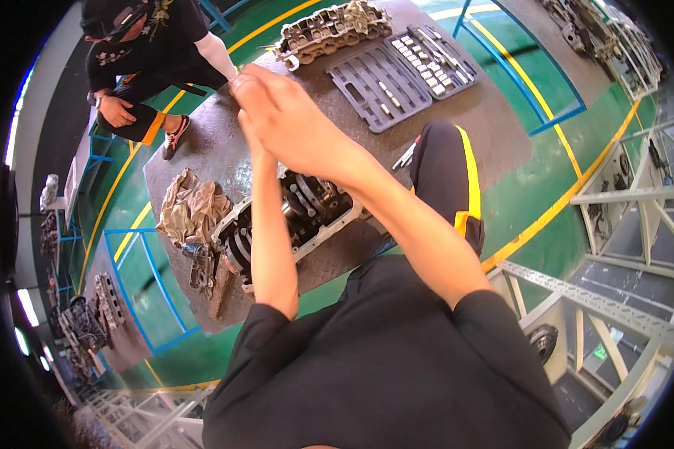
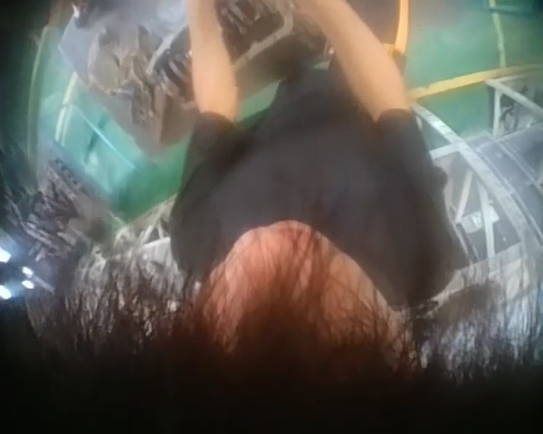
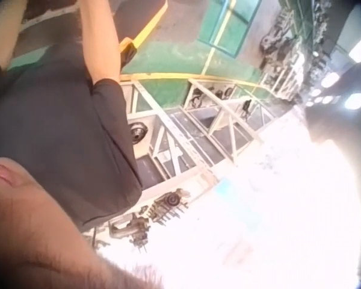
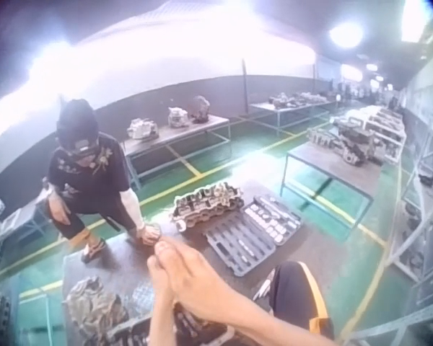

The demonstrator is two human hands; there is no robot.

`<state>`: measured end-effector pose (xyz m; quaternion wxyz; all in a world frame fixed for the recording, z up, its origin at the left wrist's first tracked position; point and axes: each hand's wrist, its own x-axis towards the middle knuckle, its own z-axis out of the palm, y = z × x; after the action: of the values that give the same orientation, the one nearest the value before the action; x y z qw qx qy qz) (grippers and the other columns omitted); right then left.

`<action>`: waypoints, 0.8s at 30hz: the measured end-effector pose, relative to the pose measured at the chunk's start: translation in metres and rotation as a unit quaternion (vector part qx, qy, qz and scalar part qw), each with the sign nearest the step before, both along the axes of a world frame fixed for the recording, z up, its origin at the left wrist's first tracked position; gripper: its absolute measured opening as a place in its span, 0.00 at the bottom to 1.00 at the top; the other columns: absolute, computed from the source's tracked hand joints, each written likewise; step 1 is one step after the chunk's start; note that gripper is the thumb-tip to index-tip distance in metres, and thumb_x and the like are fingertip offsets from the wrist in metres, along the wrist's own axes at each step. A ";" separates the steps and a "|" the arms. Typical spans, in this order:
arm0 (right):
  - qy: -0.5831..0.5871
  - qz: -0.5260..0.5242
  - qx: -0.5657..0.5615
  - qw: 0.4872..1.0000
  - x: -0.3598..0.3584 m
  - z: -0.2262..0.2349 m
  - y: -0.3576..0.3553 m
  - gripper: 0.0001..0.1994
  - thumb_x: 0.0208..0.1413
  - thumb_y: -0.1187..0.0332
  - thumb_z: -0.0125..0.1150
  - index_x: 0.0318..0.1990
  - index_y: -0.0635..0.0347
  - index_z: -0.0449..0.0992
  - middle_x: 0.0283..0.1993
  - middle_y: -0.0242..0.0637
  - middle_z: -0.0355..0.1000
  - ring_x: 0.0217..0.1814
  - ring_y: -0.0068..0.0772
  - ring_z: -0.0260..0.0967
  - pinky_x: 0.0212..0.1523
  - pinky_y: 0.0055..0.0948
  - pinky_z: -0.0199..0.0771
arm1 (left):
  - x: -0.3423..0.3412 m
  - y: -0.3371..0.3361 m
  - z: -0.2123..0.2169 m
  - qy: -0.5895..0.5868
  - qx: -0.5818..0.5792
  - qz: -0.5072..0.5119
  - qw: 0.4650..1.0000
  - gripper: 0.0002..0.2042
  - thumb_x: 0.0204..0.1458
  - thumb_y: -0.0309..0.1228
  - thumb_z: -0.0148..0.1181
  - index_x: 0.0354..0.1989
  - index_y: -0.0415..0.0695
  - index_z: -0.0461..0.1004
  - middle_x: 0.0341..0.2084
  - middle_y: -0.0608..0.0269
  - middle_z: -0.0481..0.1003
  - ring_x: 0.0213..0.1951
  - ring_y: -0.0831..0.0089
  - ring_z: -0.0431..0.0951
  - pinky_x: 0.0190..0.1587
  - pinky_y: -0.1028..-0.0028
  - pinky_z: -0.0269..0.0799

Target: The person is using a socket wrench to remove bolts from an engine block crankshaft.

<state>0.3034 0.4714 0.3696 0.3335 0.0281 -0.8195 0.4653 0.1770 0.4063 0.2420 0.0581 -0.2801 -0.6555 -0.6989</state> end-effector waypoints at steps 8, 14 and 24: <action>0.036 0.116 -0.146 0.982 -0.021 -0.007 -0.040 0.13 0.63 0.63 0.45 0.36 0.68 0.66 0.30 0.57 0.68 0.38 0.62 0.68 0.40 0.50 0.67 | 0.100 -0.004 0.010 0.018 -0.414 -0.080 0.907 0.16 0.58 0.42 0.59 0.28 0.41 0.78 0.20 0.69 0.75 0.23 0.75 0.68 0.32 0.69 0.66; 0.008 0.053 -0.186 0.981 -0.004 -0.010 0.015 0.15 0.66 0.63 0.41 0.41 0.65 0.72 0.40 0.43 0.71 0.38 0.33 0.66 0.45 0.27 0.67 | 0.004 0.000 0.008 0.143 -0.168 0.024 0.975 0.18 0.62 0.36 0.53 0.22 0.39 0.77 0.12 0.70 0.68 0.17 0.80 0.63 0.21 0.74 0.60; 0.234 -0.141 0.093 0.958 -0.016 -0.031 0.000 0.09 0.63 0.68 0.47 0.37 0.67 0.67 0.37 0.49 0.71 0.40 0.47 0.70 0.41 0.40 0.66 | 0.046 0.038 0.040 -0.065 -0.105 -0.046 0.991 0.13 0.57 0.39 0.60 0.30 0.39 0.77 0.21 0.71 0.72 0.22 0.83 0.64 0.25 0.73 0.62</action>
<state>0.2873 0.4714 0.3381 0.5737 0.0513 -0.7540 0.3158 0.2226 0.4447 0.2823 -0.0468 -0.2685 -0.7143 -0.6446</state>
